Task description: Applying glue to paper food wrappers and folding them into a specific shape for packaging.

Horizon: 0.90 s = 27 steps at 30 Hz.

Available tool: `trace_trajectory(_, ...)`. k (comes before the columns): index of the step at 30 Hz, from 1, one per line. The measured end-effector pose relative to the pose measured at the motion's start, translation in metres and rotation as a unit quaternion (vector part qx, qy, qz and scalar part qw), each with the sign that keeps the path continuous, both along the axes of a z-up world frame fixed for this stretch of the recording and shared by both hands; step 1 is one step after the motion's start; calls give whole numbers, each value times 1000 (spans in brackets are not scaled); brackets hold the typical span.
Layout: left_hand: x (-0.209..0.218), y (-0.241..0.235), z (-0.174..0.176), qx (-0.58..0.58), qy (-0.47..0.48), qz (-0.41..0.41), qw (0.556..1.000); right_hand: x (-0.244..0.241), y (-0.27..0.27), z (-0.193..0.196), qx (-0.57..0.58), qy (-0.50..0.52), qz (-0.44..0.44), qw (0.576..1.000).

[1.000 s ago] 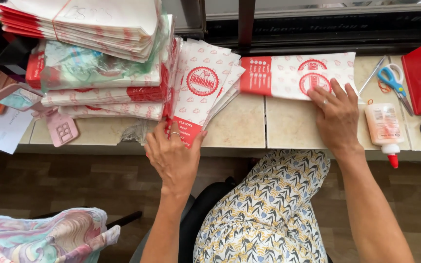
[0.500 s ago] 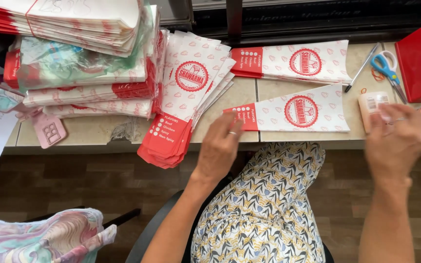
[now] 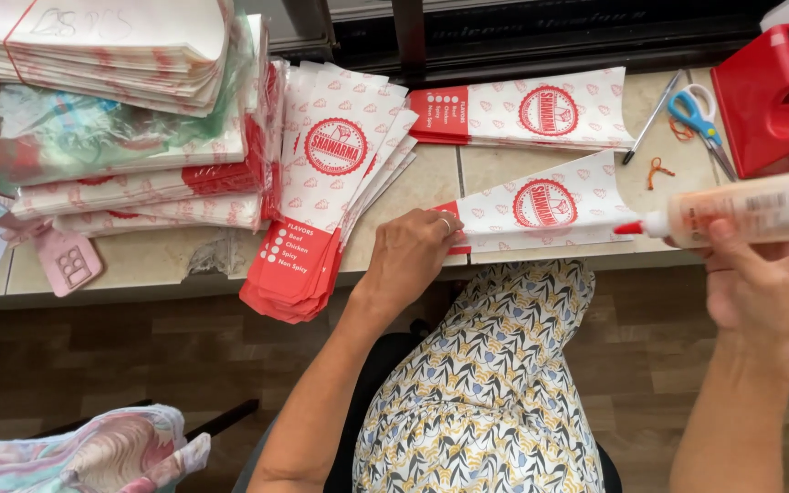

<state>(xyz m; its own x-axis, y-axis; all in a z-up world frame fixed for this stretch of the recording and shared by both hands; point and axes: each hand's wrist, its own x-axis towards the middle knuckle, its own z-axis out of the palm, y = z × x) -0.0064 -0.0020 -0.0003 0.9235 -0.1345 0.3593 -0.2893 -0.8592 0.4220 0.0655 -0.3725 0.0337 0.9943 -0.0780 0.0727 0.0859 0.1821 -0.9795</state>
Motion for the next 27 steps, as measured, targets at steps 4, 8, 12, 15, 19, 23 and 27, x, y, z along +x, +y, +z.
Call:
trace_trajectory(4,12,9,4,21,23,26,999,-7,23,-33,-60,-103,-51,992)
trace_trajectory(8,18,14,11,7,91,32,995,-16,58,-41,-85,-95,-34,991)
trace_trajectory(12,19,15,12,-7,99,38,994,-23,70,-37,-115,-66,-18,991)
trace_trajectory(15,19,17,14,-19,104,31,994,-8,40,-53,-104,-90,-57,989)
trace_trajectory(19,20,19,16,-27,109,25,993,6,-4,-60,-68,-85,-92,990)
trace_trajectory(23,21,20,19,-34,115,24,992,8,-28,-49,-96,-68,-100,988)
trace_trajectory(27,22,21,21,-36,122,25,992,6,-27,-41,-117,-79,-78,987)
